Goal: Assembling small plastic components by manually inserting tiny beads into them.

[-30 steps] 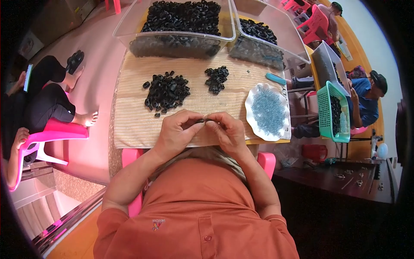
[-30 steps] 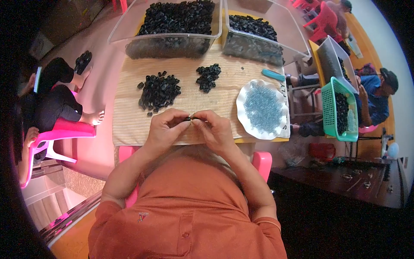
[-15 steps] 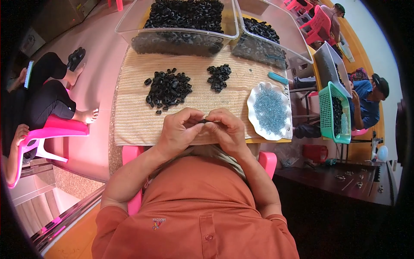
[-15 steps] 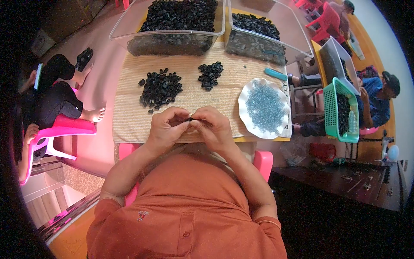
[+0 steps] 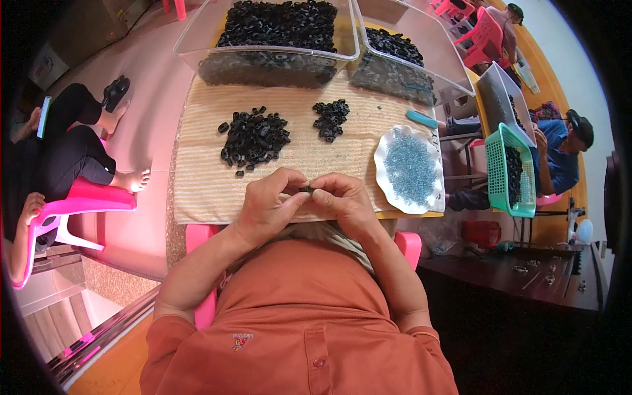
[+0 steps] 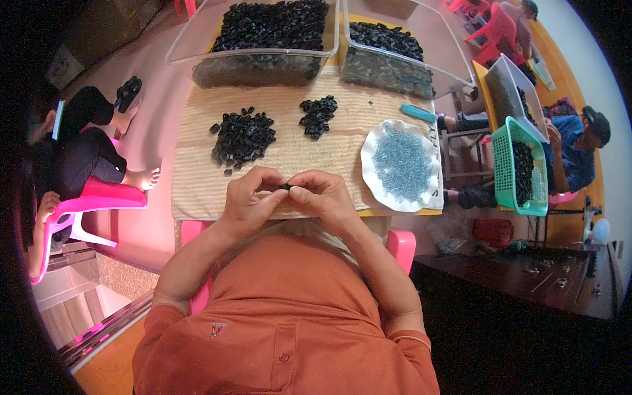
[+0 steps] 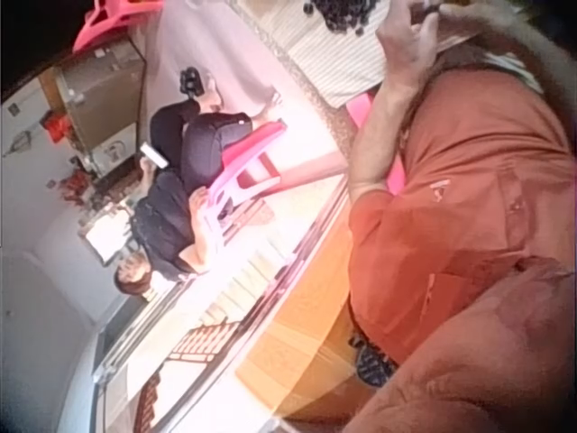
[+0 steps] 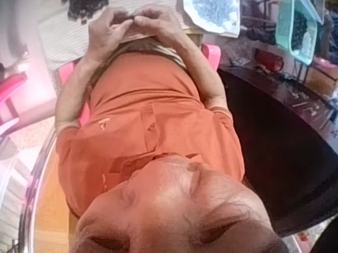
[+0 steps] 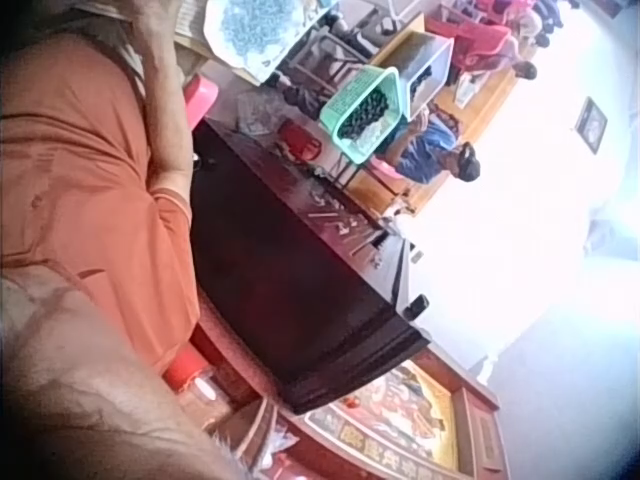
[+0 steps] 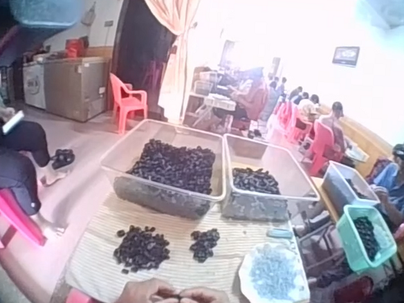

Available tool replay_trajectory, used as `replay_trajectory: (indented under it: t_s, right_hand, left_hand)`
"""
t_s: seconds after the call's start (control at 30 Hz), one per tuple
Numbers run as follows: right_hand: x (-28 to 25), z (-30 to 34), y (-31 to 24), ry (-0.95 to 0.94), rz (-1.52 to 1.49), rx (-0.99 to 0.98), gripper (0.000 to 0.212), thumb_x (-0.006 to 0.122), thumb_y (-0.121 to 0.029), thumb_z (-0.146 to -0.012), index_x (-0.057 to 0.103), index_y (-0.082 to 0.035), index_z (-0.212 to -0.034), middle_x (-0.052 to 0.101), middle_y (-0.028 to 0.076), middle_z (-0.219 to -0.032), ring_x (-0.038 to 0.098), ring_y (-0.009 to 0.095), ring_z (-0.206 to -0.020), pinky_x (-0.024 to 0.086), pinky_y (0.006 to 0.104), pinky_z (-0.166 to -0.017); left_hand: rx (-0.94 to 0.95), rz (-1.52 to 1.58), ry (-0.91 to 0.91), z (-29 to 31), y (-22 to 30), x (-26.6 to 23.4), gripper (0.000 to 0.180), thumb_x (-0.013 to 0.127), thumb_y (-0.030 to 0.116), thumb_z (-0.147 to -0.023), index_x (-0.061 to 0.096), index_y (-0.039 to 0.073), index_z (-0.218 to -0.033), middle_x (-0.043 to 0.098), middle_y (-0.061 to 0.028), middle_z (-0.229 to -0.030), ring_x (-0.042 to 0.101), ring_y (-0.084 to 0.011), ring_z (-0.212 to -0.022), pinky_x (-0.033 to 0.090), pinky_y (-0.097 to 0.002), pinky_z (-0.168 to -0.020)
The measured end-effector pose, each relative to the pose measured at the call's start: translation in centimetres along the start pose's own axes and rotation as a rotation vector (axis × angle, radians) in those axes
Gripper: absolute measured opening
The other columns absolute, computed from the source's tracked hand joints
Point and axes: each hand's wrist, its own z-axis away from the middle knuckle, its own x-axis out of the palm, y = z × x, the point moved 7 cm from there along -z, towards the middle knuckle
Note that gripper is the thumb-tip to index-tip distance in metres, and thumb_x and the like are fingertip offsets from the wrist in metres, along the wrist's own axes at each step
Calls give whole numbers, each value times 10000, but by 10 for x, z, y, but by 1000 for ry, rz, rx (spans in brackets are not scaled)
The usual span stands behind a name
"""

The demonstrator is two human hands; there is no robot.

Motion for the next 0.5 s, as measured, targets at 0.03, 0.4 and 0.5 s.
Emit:
replay_trajectory:
  t_s: [0.03, 0.4, 0.5]
  right_hand:
    - [2, 0, 1, -27, -65, -6, 155, 725, -114, -949, 703, -12, -1063, 714, 37, -988, 648, 92, -871, 536, 237, -756]
    - [7, -1, 8, -21, -121, -103, 164, 691, -102, -974, 668, -17, -1112, 705, 33, -984, 653, 81, -877, 545, 216, -741]
    - [8, 0, 8, 3, -166, -101, 155, 682, -98, -980, 669, -20, -1113, 706, 32, -982, 650, 74, -873, 541, 208, -728]
  left_hand:
    - [31, -21, -4, 0, 2, 0, 244, 739, 13, -826, 634, 2, -1046, 705, -163, -911, 732, -275, -818, 583, -347, -706]
    - [83, -58, -3, -5, 10, -3, 260, 756, 14, -808, 664, 6, -1051, 704, -147, -935, 712, -278, -824, 569, -354, -705]
    - [128, -96, -29, -7, 7, -1, 235, 755, 22, -808, 689, 8, -1033, 704, -143, -947, 699, -294, -841, 558, -371, -727]
